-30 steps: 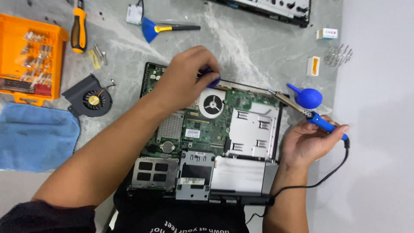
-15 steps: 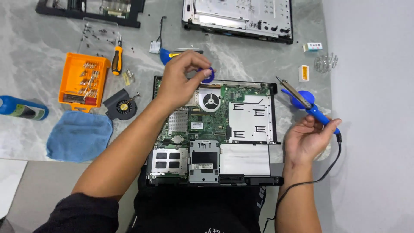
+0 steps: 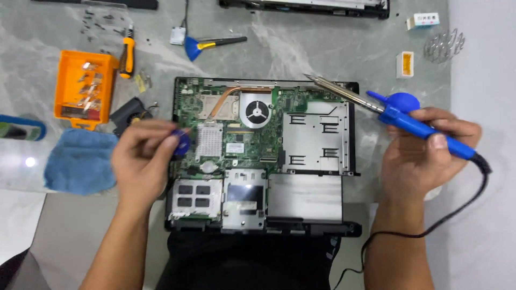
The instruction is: Soldering connections and components on a laptop motherboard using a soldering iron and a spudger.
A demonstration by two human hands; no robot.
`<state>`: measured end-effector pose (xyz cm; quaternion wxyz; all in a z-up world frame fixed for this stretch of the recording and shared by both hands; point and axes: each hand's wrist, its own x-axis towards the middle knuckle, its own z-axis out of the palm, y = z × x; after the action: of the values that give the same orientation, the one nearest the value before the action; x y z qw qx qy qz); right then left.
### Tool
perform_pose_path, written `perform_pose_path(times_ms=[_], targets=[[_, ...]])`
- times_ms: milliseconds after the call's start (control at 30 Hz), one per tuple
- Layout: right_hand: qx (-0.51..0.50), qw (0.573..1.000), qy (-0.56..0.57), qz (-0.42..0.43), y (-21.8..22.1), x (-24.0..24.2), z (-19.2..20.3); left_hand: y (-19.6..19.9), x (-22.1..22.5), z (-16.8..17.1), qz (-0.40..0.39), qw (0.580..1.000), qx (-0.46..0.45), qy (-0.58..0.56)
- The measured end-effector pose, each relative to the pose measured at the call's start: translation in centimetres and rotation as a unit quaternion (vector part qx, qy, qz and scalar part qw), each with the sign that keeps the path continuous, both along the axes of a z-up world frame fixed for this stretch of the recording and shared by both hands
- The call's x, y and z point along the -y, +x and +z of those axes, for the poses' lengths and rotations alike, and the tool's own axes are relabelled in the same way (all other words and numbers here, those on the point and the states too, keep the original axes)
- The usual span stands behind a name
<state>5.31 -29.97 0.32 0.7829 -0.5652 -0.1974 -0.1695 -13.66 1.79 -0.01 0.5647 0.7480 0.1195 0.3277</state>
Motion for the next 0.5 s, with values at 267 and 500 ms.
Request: perform_pose_path(times_ms=[267, 500], targets=[[0.074, 0.993, -0.075, -0.06, 1.4, 0.0, -2.4, -0.7, -0.5, -2.8, 0.05, 0.998, 0.002, -0.04], [0.129, 0.965, -0.189, -0.128, -0.4, -0.7, -2.6, -0.6, -0.2, -2.7, 0.085, 0.996, -0.022, 0.007]])
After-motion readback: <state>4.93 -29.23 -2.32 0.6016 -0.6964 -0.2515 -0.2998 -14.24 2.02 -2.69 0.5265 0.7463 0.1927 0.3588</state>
